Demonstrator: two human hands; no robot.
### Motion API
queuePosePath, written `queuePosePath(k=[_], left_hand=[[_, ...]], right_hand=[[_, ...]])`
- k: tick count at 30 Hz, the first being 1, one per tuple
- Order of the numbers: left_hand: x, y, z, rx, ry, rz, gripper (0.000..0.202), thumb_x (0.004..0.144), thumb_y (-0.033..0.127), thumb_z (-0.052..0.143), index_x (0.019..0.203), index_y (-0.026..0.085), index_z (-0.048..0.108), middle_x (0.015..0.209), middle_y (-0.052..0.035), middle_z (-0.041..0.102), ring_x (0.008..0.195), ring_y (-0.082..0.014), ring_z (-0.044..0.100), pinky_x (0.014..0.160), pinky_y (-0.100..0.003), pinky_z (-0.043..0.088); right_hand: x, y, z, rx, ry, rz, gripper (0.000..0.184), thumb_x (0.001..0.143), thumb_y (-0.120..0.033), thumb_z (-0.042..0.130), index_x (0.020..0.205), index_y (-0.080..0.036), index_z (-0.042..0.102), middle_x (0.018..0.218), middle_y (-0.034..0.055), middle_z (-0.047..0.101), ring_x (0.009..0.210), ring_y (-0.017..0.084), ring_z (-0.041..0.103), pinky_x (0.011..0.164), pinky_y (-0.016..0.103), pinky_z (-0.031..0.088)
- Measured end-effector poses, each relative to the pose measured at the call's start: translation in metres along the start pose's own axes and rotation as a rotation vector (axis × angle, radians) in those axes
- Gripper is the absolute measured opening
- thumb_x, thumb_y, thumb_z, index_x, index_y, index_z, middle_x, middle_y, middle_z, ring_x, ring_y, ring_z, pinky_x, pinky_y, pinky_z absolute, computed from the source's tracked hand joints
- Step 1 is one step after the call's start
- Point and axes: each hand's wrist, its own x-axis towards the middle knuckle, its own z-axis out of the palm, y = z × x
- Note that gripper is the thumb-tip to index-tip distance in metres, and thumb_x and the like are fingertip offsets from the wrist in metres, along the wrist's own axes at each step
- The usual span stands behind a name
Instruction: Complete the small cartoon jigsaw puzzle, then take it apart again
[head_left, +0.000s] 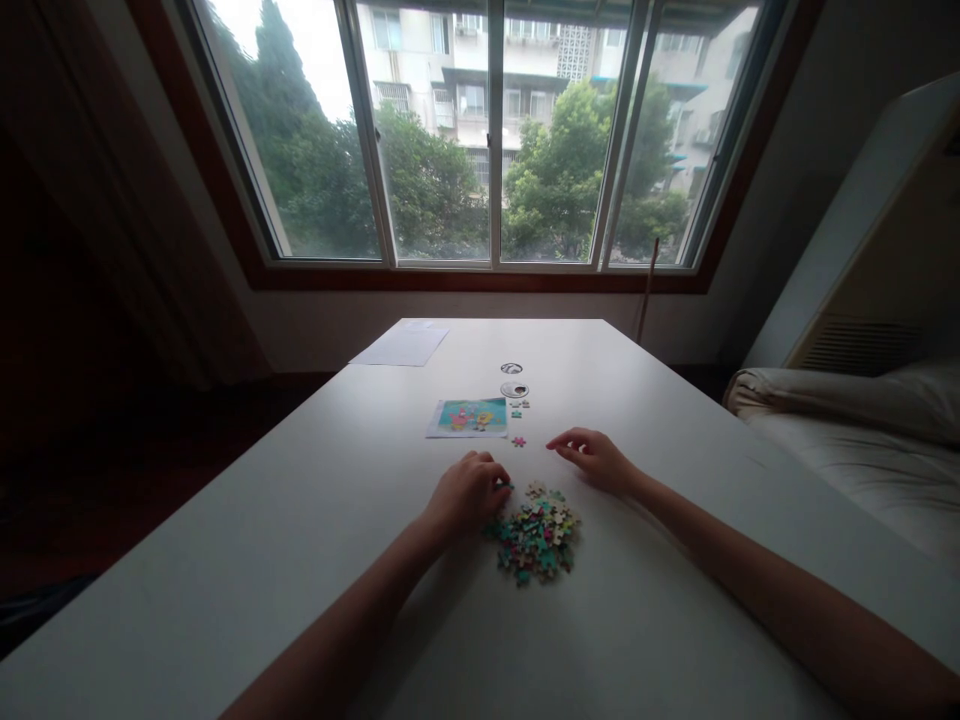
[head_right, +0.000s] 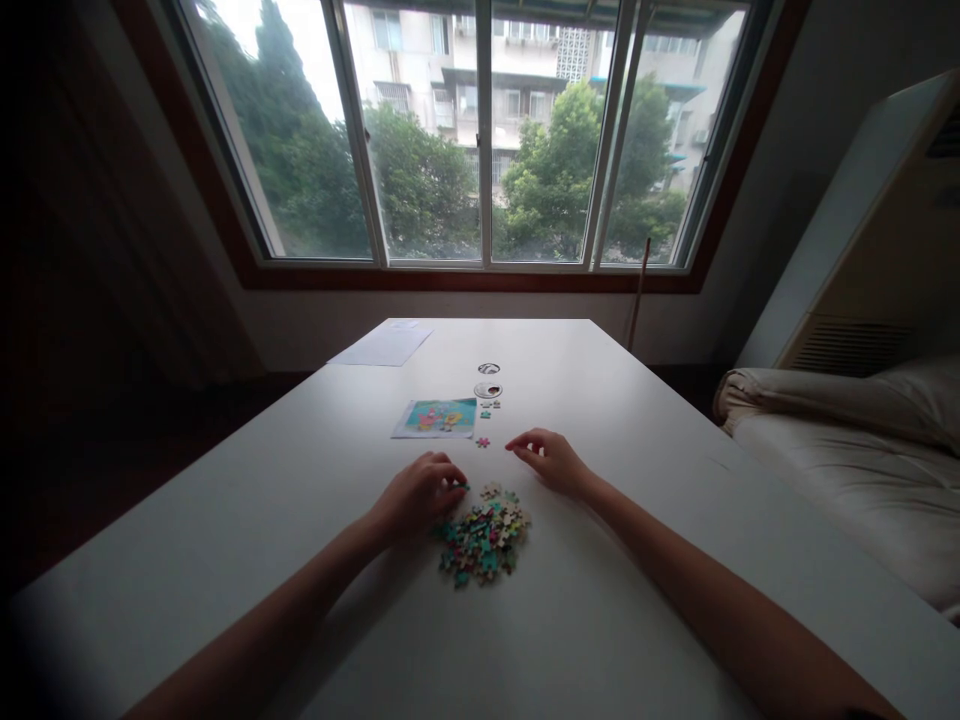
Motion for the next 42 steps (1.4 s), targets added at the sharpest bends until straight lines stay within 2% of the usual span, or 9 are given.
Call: queuePosePath(k=[10, 16, 20, 25, 27, 30, 33, 42], left_hand=[[0.000, 0.004, 0.005, -0.094, -0.016, 0.034, 0.012, 0.068, 0.017, 0.055, 0.078, 0.018, 0.062, 0.080, -0.0048, 0.056, 0.080, -0.0194, 0.050, 0.072, -0.029, 0.040], [0.002, 0.006, 0.008, -0.278, 0.056, 0.058, 0.014, 0.067, 0.010, 0.053, 0.077, 0.016, 0.060, 0.072, -0.0017, 0.058, 0.069, -0.0152, 0.050, 0.065, -0.026, 0.039], [0.005, 0.010, 0.005, -0.513, 0.123, -0.026, 0.017, 0.072, 0.020, 0.054, 0.087, 0.016, 0.062, 0.067, -0.0005, 0.058, 0.061, -0.0126, 0.050, 0.060, -0.024, 0.039], [0.007, 0.018, 0.002, -1.019, 0.162, -0.181, 0.018, 0.064, 0.027, 0.065, 0.075, 0.013, 0.060, 0.067, -0.0023, 0.060, 0.063, -0.0126, 0.053, 0.058, -0.023, 0.041], [0.006, 0.020, 0.002, -1.143, 0.167, -0.242, 0.021, 0.062, 0.029, 0.068, 0.072, 0.013, 0.058, 0.065, -0.0014, 0.059, 0.058, -0.0104, 0.051, 0.053, -0.021, 0.038], [0.005, 0.023, 0.003, -1.219, 0.156, -0.304, 0.022, 0.060, 0.030, 0.069, 0.070, 0.013, 0.058, 0.059, 0.0015, 0.056, 0.049, -0.0060, 0.042, 0.045, -0.018, 0.029], [0.005, 0.024, 0.004, -1.266, 0.131, -0.325, 0.024, 0.060, 0.031, 0.070, 0.069, 0.013, 0.057, 0.057, 0.0035, 0.052, 0.045, -0.0038, 0.036, 0.043, -0.017, 0.024], [0.004, 0.028, 0.004, -1.340, 0.059, -0.360, 0.025, 0.058, 0.031, 0.070, 0.067, 0.012, 0.056, 0.060, 0.0016, 0.055, 0.043, -0.0023, 0.032, 0.042, -0.018, 0.021]], right_hand=[[-0.022, -0.028, 0.002, -0.004, -0.009, -0.116, 0.017, 0.080, -0.025, 0.050, 0.086, -0.019, 0.065, 0.078, 0.0032, 0.061, 0.060, 0.010, 0.049, 0.056, 0.022, 0.039], [-0.030, -0.042, 0.008, 0.013, 0.001, -0.165, 0.017, 0.081, -0.023, 0.048, 0.087, -0.020, 0.064, 0.077, 0.0032, 0.060, 0.065, 0.011, 0.052, 0.058, 0.022, 0.042], [-0.034, -0.048, 0.015, -0.020, 0.032, -0.184, 0.017, 0.081, -0.023, 0.048, 0.087, -0.019, 0.063, 0.075, 0.0031, 0.060, 0.063, 0.011, 0.052, 0.060, 0.023, 0.042], [-0.037, -0.054, 0.017, -0.120, 0.074, -0.201, 0.012, 0.078, -0.025, 0.053, 0.082, -0.020, 0.063, 0.072, 0.0024, 0.059, 0.064, 0.012, 0.051, 0.060, 0.024, 0.040], [-0.037, -0.056, 0.016, -0.151, 0.109, -0.209, 0.011, 0.076, -0.028, 0.057, 0.082, -0.020, 0.062, 0.071, 0.0016, 0.059, 0.064, 0.012, 0.050, 0.062, 0.025, 0.039], [-0.037, -0.057, 0.016, -0.179, 0.170, -0.217, 0.014, 0.074, -0.033, 0.059, 0.081, -0.020, 0.061, 0.069, 0.0011, 0.059, 0.062, 0.012, 0.049, 0.061, 0.025, 0.038], [-0.037, -0.058, 0.016, -0.189, 0.220, -0.221, 0.016, 0.075, -0.035, 0.058, 0.078, -0.020, 0.060, 0.068, 0.0013, 0.059, 0.060, 0.012, 0.049, 0.062, 0.026, 0.037], [-0.036, -0.058, 0.016, -0.221, 0.273, -0.231, 0.016, 0.079, -0.034, 0.053, 0.080, -0.021, 0.061, 0.070, 0.0021, 0.060, 0.058, 0.011, 0.048, 0.063, 0.027, 0.038]])
